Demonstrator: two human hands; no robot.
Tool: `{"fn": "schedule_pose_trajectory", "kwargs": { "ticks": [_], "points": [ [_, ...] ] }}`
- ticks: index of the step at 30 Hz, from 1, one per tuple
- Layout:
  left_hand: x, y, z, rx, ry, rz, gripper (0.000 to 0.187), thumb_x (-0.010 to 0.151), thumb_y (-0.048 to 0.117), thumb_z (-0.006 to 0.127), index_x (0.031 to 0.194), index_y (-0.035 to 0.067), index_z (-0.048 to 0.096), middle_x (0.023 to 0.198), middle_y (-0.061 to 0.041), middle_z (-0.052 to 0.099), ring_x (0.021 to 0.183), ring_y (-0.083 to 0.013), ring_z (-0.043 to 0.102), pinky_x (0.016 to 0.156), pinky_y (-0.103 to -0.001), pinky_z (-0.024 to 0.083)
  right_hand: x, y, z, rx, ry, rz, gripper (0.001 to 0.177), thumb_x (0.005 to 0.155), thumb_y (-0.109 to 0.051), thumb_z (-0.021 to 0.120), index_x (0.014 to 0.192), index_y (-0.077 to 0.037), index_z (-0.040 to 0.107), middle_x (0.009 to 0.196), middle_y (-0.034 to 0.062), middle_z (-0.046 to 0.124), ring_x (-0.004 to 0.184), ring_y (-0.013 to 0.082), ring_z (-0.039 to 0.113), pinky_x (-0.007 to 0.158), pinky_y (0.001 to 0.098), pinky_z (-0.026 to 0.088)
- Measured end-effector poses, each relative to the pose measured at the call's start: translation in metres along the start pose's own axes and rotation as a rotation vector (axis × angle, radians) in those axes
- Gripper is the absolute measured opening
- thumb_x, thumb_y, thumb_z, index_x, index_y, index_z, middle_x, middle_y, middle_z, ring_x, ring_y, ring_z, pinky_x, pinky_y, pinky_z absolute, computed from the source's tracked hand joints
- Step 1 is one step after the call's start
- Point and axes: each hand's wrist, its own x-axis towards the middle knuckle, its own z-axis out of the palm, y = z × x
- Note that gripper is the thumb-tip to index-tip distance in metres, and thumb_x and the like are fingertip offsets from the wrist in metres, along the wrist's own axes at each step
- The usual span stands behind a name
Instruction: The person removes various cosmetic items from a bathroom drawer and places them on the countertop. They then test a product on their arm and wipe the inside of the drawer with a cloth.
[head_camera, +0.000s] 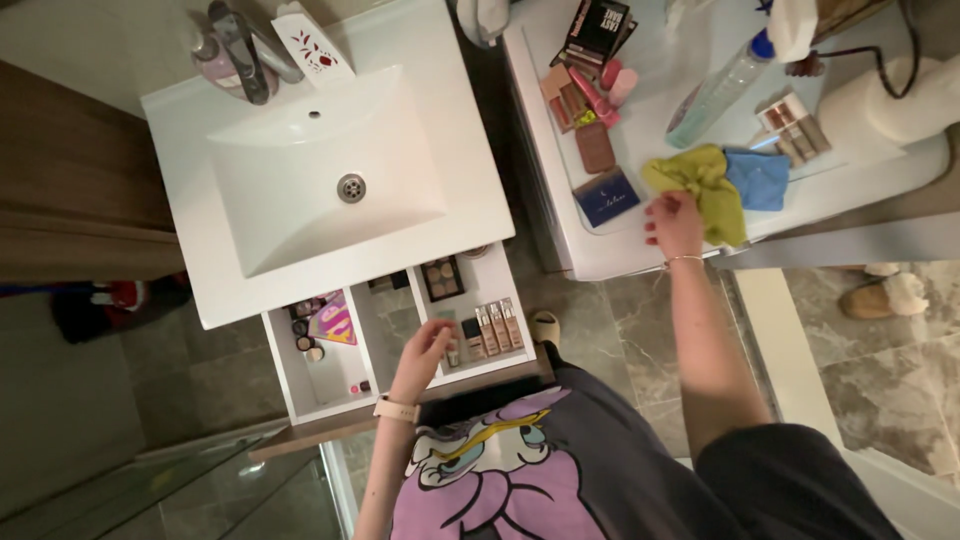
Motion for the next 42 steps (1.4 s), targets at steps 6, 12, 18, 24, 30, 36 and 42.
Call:
{"fn": "schedule_pose_trajectory", "kwargs": {
  "ticks": [6,12,18,24,30,36,42],
  "points": [
    [0.012,-0.022,0.005,-0.014,-0.003,0.032,0.024,0.104,0.02,0.057,0.122,0.011,0.071,0.098,-0.01,0.076,0.082,-0.0201,0.07,0.073,-0.03,0.054,0.046,0.016,-0.017,-0.142,0.014,-0.051,0.023,0.102,-0.033,0.057,0.113,-0.013,0.063,0.082,0.0076,0.074,0.047,0.0252,0.067,0.037,0.0354,0.057],
    [0.001,-0.005,0.016,0.006,0.013,0.055,0.025,0.102,0.016,0.057,0.122,0.009,0.07,0.096,-0.012,0.077,0.08,-0.0216,0.07,0.073,-0.033,0.054,0.023,-0.08,-0.03,-0.349,0.598,-0.528,0.074,0.077,-0.025,0.098,0.128,0.0,0.05,0.113,0.0227,0.057,0.112,0.0454,0.061,0.102,0.0531,0.049],
    [-0.002,-0.019,0.022,0.007,0.05,0.028,0.023,0.101,0.016,0.06,0.12,0.01,0.072,0.095,-0.01,0.077,0.078,-0.0202,0.07,0.072,-0.032,0.055,0.131,-0.053,-0.012,-0.211,0.564,-0.494,0.094,0.09,-0.042,0.099,0.146,0.008,0.042,0.137,0.0326,0.057,0.128,0.0447,0.061,0.112,0.0493,0.05],
    [-0.018,0.019,0.022,0.061,0.011,-0.082,0.028,0.102,0.023,0.052,0.122,0.012,0.068,0.105,-0.002,0.075,0.083,-0.0136,0.067,0.083,-0.031,0.056,0.177,-0.035,-0.032,-0.155,0.698,-0.732,0.071,0.095,-0.035,0.096,0.138,0.003,0.053,0.131,0.0198,0.073,0.117,0.0348,0.073,0.099,0.0429,0.058],
    [-0.007,-0.013,0.023,0.006,0.048,-0.09,0.022,0.101,0.017,0.054,0.117,0.01,0.068,0.101,-0.005,0.074,0.081,-0.0158,0.068,0.081,-0.03,0.058,0.258,0.014,-0.098,-0.224,0.594,-0.543,0.088,0.107,-0.034,0.102,0.149,0.004,0.035,0.149,0.029,0.054,0.138,0.0421,0.056,0.113,0.0487,0.048],
    [-0.005,-0.028,0.026,0.111,0.023,-0.049,0.025,0.1,0.023,0.055,0.119,0.012,0.068,0.102,-0.002,0.077,0.087,-0.0149,0.069,0.085,-0.03,0.056,0.13,-0.015,-0.082,-0.221,0.502,-0.545,0.105,0.094,-0.009,0.108,0.151,0.002,0.021,0.149,0.0261,0.037,0.14,0.0447,0.047,0.12,0.0493,0.038],
    [-0.009,-0.019,0.017,0.122,0.033,-0.042,0.026,0.099,0.024,0.056,0.118,0.011,0.069,0.103,-0.005,0.078,0.082,-0.0169,0.074,0.08,-0.032,0.06,0.057,0.008,-0.053,-0.979,0.214,-0.782,0.04,0.091,-0.03,0.067,0.131,-0.032,0.072,0.119,-0.0017,0.073,0.109,0.0263,0.068,0.112,0.066,0.017]
  ]
}}
